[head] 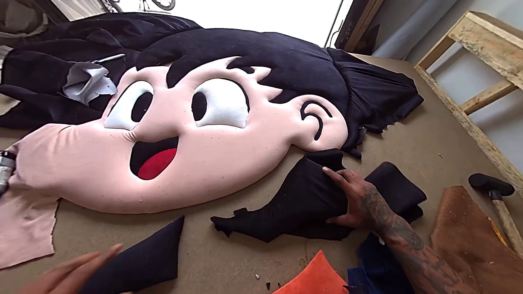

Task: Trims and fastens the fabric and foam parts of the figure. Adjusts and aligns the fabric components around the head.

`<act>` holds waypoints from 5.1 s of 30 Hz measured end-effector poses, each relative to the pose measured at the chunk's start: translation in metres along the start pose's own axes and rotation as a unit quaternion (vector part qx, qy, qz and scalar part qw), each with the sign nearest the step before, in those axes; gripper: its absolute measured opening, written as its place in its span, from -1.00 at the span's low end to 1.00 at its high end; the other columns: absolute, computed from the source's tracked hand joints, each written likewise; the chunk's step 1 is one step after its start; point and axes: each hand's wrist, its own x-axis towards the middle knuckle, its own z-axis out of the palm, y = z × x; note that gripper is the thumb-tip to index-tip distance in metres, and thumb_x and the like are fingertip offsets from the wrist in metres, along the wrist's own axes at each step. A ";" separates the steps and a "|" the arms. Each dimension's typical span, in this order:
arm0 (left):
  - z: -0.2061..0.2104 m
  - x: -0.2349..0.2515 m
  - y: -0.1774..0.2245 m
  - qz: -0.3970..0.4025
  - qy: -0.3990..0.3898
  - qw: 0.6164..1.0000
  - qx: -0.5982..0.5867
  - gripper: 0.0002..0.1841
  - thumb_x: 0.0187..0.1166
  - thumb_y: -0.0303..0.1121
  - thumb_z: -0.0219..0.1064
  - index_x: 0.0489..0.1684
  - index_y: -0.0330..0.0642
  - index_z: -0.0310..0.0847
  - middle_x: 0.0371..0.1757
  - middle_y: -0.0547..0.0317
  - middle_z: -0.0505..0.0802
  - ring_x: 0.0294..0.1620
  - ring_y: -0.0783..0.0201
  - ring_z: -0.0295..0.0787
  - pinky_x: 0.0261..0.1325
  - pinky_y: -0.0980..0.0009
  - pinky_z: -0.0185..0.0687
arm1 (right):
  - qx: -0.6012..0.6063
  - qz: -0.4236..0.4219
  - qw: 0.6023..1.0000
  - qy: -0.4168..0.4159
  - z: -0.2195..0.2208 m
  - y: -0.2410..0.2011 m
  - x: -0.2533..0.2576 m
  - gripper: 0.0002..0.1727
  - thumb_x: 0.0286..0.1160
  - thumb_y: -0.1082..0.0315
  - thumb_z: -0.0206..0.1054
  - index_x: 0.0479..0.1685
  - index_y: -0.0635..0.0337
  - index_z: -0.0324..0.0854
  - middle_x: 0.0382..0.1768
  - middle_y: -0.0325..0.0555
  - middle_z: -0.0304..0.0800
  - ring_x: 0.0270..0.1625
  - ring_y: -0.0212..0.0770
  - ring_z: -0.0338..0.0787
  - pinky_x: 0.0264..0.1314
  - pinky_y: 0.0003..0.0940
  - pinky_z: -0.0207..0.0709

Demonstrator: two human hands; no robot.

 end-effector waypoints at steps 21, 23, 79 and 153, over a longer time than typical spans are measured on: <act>0.105 0.159 0.194 0.128 -0.044 0.735 -0.665 -0.66 0.29 -0.51 0.68 0.03 -0.30 0.82 0.03 -0.05 0.94 0.14 0.03 0.90 0.35 0.05 0.82 | -0.021 -0.036 0.978 0.204 0.007 -0.086 -0.079 -0.03 0.11 -0.28 0.54 0.71 -0.53 0.25 0.34 -0.07 0.63 0.31 -0.04 0.68 0.28 -0.11 0.58; 0.102 0.158 0.199 0.118 -0.042 0.720 -0.683 -0.67 0.30 -0.52 0.66 0.03 -0.30 0.81 0.01 -0.06 0.93 0.11 0.05 0.90 0.33 0.06 0.82 | -0.015 -0.039 0.978 0.205 0.010 -0.088 -0.080 -0.08 0.16 -0.24 0.54 0.69 -0.52 0.28 0.38 -0.08 0.61 0.34 -0.03 0.65 0.32 -0.10 0.56; 0.114 0.214 0.220 0.054 0.139 0.972 -0.182 -0.60 0.65 0.19 0.28 0.17 0.21 0.78 -0.28 0.55 0.91 -0.35 0.52 0.85 -0.26 0.31 0.86 | -0.043 -0.048 0.997 0.033 -0.026 -0.086 -0.019 0.40 -0.44 -0.54 0.60 0.82 -0.32 0.22 0.70 -0.07 0.38 0.58 0.03 0.49 0.42 -0.03 0.54; 0.123 0.410 0.208 0.360 0.118 0.925 0.023 -0.70 0.24 0.13 0.64 -0.10 0.41 0.90 -0.04 0.48 0.85 0.16 0.30 0.70 0.34 0.12 0.56 | -0.088 0.071 0.983 -0.147 -0.036 0.132 0.006 0.54 -0.61 -0.55 0.57 0.85 -0.08 0.22 0.81 0.00 0.18 0.69 0.10 0.38 0.60 0.03 0.40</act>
